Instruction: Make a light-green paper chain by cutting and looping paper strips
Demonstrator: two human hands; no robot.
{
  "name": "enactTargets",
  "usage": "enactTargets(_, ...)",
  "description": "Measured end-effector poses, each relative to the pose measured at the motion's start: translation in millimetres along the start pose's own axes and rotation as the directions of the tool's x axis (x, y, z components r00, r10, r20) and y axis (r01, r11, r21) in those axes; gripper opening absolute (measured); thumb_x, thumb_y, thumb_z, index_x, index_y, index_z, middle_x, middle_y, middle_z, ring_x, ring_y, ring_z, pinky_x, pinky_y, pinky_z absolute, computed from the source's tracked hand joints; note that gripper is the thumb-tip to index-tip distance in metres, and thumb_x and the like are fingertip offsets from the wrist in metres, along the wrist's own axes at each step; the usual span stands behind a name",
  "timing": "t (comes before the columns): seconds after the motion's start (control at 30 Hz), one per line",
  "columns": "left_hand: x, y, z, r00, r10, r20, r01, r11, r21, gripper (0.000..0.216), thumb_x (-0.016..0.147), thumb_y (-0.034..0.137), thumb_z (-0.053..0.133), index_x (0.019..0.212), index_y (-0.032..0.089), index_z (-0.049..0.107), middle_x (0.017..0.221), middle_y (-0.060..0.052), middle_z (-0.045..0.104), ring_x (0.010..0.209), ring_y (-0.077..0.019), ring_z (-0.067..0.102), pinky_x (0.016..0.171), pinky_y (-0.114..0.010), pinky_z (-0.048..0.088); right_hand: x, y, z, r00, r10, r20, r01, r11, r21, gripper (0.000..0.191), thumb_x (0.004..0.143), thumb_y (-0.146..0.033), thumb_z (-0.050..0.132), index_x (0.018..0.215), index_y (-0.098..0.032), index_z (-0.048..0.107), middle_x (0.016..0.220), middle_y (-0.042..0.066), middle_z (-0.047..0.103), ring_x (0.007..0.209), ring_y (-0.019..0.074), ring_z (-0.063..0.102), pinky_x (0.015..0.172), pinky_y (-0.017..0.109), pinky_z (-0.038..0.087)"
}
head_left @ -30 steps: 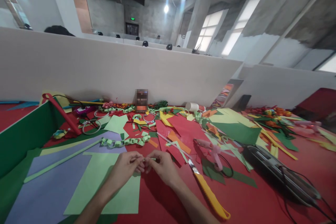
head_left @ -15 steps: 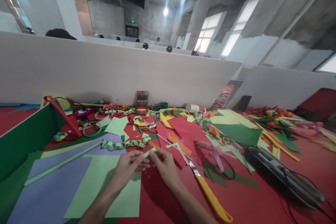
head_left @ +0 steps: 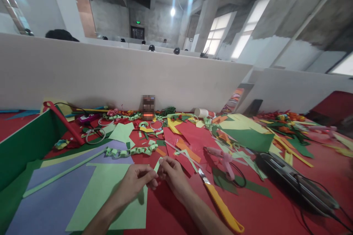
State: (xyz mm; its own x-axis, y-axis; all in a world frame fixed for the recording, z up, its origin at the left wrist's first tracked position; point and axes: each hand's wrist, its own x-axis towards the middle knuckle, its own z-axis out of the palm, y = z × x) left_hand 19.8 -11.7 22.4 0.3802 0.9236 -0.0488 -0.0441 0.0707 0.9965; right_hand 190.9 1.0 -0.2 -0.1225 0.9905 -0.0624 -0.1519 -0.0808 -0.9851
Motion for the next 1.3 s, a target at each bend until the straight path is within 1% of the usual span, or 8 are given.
enactTargets(0.1,2,-2,0,0.999,0.018,-0.036,-0.02,0.997,-0.069,0.045,0.084,0.059,0.07,0.072,0.016,0.074,0.067,-0.006,0.071,0.06,-0.0164,0.062,0.061,-0.025,0.049,-5,-4,4,0.99,-0.136,0.037,0.139,0.985,-0.106,0.037,0.087,-0.051,0.071,0.112,-0.024,0.068,0.098,0.005,0.069,0.08,0.0195,0.066,0.073,0.032,0.054)
enactTargets(0.2,4,-3,-2,0.992,0.022,-0.122,-0.036,0.993,-0.11,0.049,0.084,0.06,0.07,0.062,0.017,0.066,0.057,0.001,0.056,0.052,-0.011,0.048,0.053,-0.022,0.039,-12,-12,9,0.955,-0.253,0.155,0.285,0.927,-0.245,0.026,0.095,-0.045,0.062,0.105,-0.024,0.075,0.116,0.009,0.068,0.111,0.0251,0.063,0.097,0.037,0.049)
enactTargets(0.37,5,-3,-5,0.983,-0.028,-0.18,0.017,0.998,-0.058,0.048,0.078,0.063,0.073,0.067,0.016,0.068,0.051,0.008,0.034,0.049,-0.0092,0.027,0.047,-0.022,0.021,-15,-10,17,0.976,-0.136,0.169,0.158,0.979,-0.125,0.032,0.09,-0.051,0.068,0.091,-0.02,0.073,0.084,0.004,0.071,0.079,0.0201,0.066,0.075,0.032,0.052)
enactTargets(0.57,7,-7,-6,0.983,0.078,-0.163,-0.063,0.994,0.092,0.046,0.085,0.057,0.067,0.066,0.016,0.071,0.058,0.001,0.056,0.056,-0.0134,0.046,0.055,-0.024,0.035,-14,8,24,0.996,0.034,0.084,-0.051,0.975,0.216,0.045,0.075,-0.052,0.083,0.101,-0.023,0.061,0.066,-0.005,0.061,0.057,0.0133,0.057,0.061,0.027,0.05)
enactTargets(0.67,7,-8,-6,0.979,0.033,-0.203,-0.021,0.998,0.059,0.047,0.082,0.061,0.068,0.065,0.017,0.07,0.052,0.004,0.048,0.048,-0.0107,0.038,0.048,-0.022,0.03,-15,9,25,0.997,0.043,0.07,-0.064,0.937,0.344,0.045,0.075,-0.047,0.084,0.103,-0.026,0.056,0.066,-0.005,0.06,0.061,0.0137,0.058,0.064,0.027,0.049)
enactTargets(0.77,5,-7,-6,0.965,-0.107,-0.239,0.073,0.986,-0.148,0.051,0.073,0.064,0.076,0.06,0.018,0.061,0.049,0.009,0.033,0.043,-0.0062,0.023,0.04,-0.019,0.02,-16,5,22,0.996,-0.04,0.084,0.014,0.958,0.288,0.04,0.079,-0.047,0.08,0.106,-0.026,0.058,0.075,-0.002,0.065,0.068,0.0161,0.063,0.072,0.031,0.052)
enactTargets(0.9,4,-5,-6,0.959,-0.202,-0.199,0.114,0.916,-0.384,0.052,0.068,0.058,0.085,0.058,0.017,0.054,0.053,0.01,0.035,0.044,-0.0036,0.024,0.039,-0.015,0.021,-17,-2,17,0.982,-0.114,0.149,0.086,0.979,0.186,0.04,0.084,-0.045,0.076,0.117,-0.027,0.06,0.091,0.002,0.07,0.081,0.0192,0.067,0.081,0.034,0.053)
enactTargets(1.3,5,-6,-1,0.943,-0.127,-0.307,0.024,0.948,-0.318,0.052,0.069,0.064,0.081,0.077,0.016,0.064,0.061,0.007,0.05,0.043,-0.0033,0.037,0.037,-0.014,0.028,-7,16,12,0.992,0.019,0.122,-0.031,0.995,0.092,0.049,0.073,-0.052,0.085,0.101,-0.019,0.063,0.071,-0.001,0.069,0.06,0.0145,0.064,0.058,0.026,0.051)
